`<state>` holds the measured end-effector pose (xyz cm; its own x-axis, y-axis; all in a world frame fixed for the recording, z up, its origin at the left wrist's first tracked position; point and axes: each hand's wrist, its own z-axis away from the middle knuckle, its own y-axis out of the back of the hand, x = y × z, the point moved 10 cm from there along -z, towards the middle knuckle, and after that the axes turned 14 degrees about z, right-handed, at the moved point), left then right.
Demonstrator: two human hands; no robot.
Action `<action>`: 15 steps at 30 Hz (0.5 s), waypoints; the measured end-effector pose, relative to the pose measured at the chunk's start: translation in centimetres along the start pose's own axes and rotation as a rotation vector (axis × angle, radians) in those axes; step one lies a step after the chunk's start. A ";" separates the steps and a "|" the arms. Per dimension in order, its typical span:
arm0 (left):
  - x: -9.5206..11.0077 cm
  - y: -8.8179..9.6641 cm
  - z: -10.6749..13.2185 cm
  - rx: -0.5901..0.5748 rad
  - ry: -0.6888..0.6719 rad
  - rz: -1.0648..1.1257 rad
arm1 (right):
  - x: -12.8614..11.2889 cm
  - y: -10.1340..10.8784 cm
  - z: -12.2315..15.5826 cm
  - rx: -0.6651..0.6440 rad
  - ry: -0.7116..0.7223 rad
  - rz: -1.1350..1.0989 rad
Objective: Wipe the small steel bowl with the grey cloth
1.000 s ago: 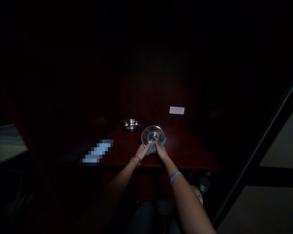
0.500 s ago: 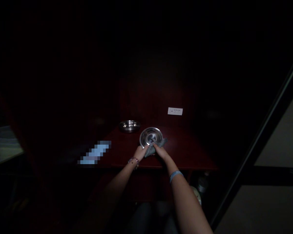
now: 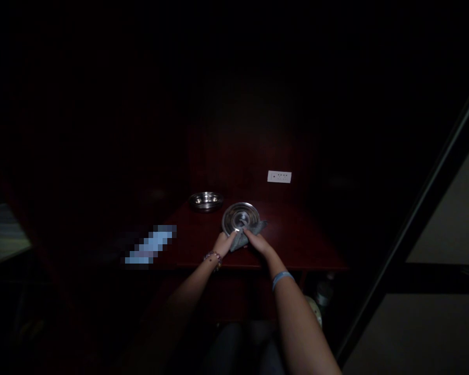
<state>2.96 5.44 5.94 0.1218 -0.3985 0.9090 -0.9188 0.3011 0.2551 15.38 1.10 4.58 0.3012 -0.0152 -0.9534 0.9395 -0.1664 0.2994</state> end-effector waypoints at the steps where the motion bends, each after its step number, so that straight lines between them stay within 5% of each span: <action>1: 0.0 0.0 0.0 0.002 0.010 0.000 | 0.1 -0.1 0.1 -0.017 -0.006 0.003; 15: 0.3 -0.1 0.2 0.008 -0.010 -0.004 | 0.3 0.0 0.3 -0.035 0.037 0.003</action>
<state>2.99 5.18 6.13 0.1219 -0.4085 0.9046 -0.9213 0.2924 0.2563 15.45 0.84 4.26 0.3097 0.0213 -0.9506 0.9434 -0.1317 0.3044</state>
